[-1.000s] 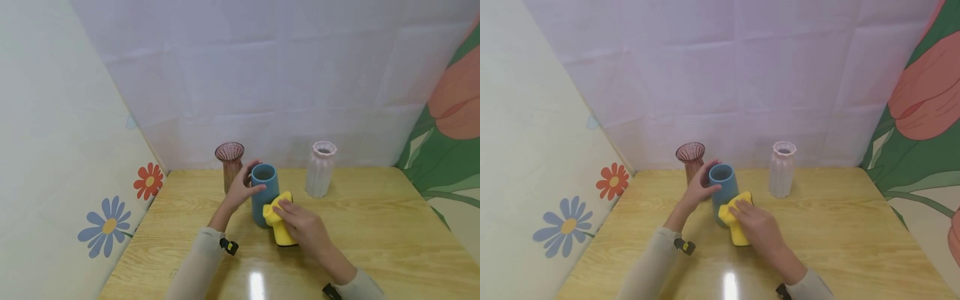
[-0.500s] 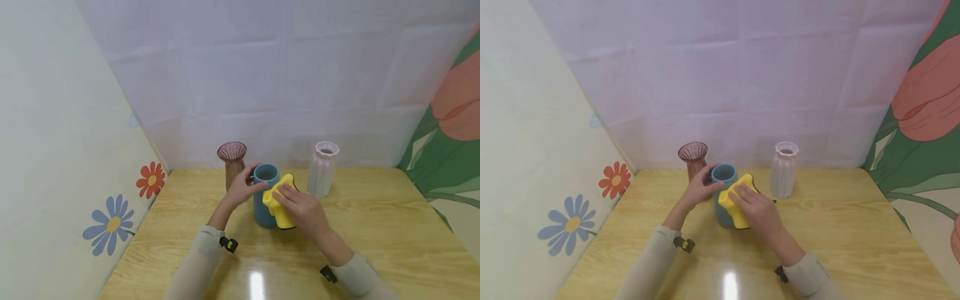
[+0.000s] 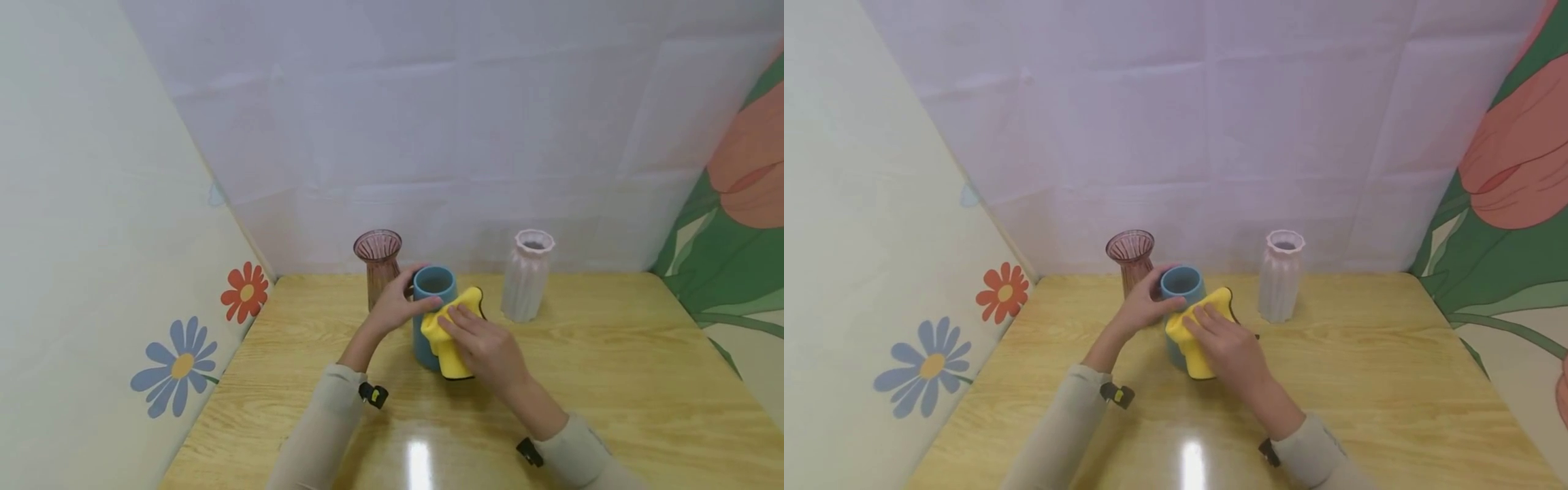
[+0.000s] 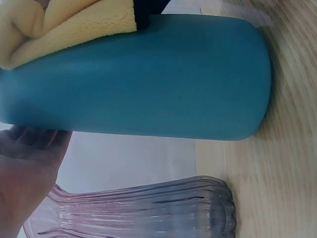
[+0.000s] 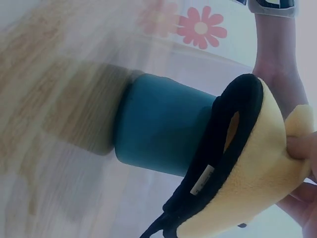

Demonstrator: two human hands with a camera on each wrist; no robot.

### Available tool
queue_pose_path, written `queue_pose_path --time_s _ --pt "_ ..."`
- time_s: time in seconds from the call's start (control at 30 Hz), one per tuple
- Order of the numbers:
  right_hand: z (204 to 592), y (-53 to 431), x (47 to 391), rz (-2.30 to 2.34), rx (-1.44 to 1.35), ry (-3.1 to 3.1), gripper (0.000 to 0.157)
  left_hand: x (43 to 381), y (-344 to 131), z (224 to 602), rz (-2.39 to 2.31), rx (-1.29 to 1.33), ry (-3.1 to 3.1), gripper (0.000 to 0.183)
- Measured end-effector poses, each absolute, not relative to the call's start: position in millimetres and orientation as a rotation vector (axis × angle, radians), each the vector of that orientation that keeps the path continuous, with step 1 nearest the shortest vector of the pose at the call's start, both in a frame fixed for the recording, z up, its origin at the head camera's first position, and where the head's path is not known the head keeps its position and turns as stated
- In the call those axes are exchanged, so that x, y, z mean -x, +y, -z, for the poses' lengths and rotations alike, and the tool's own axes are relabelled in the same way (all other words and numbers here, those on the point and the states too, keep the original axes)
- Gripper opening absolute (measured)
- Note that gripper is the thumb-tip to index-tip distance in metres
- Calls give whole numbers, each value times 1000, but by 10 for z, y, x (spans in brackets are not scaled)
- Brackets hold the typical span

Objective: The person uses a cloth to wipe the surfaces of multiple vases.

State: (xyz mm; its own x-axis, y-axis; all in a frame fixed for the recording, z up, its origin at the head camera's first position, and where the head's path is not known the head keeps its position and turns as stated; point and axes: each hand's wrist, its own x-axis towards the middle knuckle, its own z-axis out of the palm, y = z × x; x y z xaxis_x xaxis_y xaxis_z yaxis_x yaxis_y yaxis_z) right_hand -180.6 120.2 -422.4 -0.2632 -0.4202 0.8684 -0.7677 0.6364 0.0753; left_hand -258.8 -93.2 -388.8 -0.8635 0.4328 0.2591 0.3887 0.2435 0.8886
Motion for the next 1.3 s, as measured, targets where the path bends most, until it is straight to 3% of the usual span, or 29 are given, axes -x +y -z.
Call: queue_pose_path --time_s 0.4,0.57,0.77,1.3 --pt "4378 1156 1749 -422 -917 -1941 39 2600 -896 3880 -1657 -829 2533 79" --pt "4456 1154 1720 -437 -928 -1955 25 2602 -898 3876 -1649 -833 2546 72" --pt "4571 1170 1686 -433 -939 -2008 35 2608 -898 3883 -1636 -846 2550 67" --pt "4648 1174 1627 -431 -953 -2171 35 2651 -923 3878 -1547 -876 2571 70"
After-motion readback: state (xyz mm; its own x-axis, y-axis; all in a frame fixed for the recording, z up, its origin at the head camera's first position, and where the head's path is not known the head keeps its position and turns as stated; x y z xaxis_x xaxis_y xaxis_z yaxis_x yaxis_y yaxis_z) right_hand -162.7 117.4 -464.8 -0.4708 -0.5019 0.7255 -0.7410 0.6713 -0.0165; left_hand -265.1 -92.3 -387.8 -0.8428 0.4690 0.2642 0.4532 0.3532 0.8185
